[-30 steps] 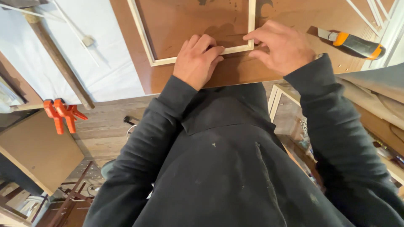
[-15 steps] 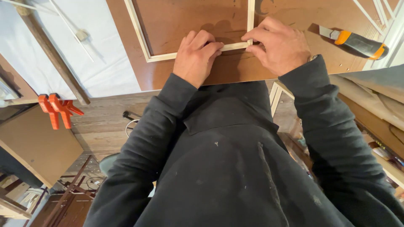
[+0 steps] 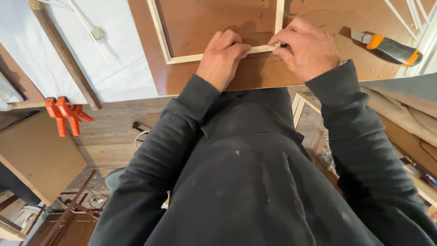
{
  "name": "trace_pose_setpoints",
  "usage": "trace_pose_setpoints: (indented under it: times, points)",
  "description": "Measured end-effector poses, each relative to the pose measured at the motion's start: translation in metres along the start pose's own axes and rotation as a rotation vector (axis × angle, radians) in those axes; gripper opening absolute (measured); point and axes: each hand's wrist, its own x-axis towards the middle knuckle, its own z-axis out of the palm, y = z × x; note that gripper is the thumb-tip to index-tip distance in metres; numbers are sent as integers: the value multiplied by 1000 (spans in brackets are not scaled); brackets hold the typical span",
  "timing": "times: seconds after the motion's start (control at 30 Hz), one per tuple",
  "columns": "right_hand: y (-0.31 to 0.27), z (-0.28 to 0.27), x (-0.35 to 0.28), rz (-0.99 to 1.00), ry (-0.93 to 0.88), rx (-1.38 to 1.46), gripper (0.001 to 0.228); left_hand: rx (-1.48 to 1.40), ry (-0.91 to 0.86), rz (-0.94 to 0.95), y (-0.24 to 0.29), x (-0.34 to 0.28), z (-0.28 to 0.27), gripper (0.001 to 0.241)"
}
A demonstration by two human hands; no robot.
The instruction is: Assembling a wooden picture frame by fitting and gluing wooden spacers and strips.
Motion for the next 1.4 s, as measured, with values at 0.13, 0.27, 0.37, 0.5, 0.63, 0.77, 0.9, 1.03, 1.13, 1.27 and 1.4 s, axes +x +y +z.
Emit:
trace_pose_setpoints:
  times: [0.13, 0.27, 0.37, 0.5, 0.63, 0.77, 0.9, 1.03, 1.13, 1.27, 1.4]
  points:
    - [-3, 0, -1, 3, 10, -41, 14, -11, -6, 11, 0, -1, 1, 15]
    - [-7, 1, -2, 7, 11, -34, 14, 16, -3, 47, 0, -3, -5, 16]
    - [-7, 4, -3, 49, 12, -10, 19, 67, 46, 63, 4, -6, -16, 18]
    - [-9, 6, -4, 69, -4, -34, 17, 113, 80, 56, -7, -18, -34, 15]
    - [-8, 7, -5, 45, -4, -50, 15, 145, 107, 33, -16, -28, -51, 14]
    - [-13, 6, -7, 48, -5, -61, 18, 171, 77, 43, -21, -33, -58, 16]
    - [-22, 7, -9, -25, 62, -146, 13, 175, 73, 42, -28, -37, -57, 14]
    - [-22, 12, -10, 40, 41, -88, 16, 156, 59, 37, -30, -37, -57, 12]
    - [-19, 14, -9, 39, 46, -82, 16, 164, 51, 37, -33, -35, -55, 11]
    - [-25, 14, -7, 85, 36, 36, 17, 165, 39, 31, -35, -34, -54, 10]
    - [-27, 15, -5, 86, 55, 26, 22, 159, 7, 28, -36, -35, -54, 9]
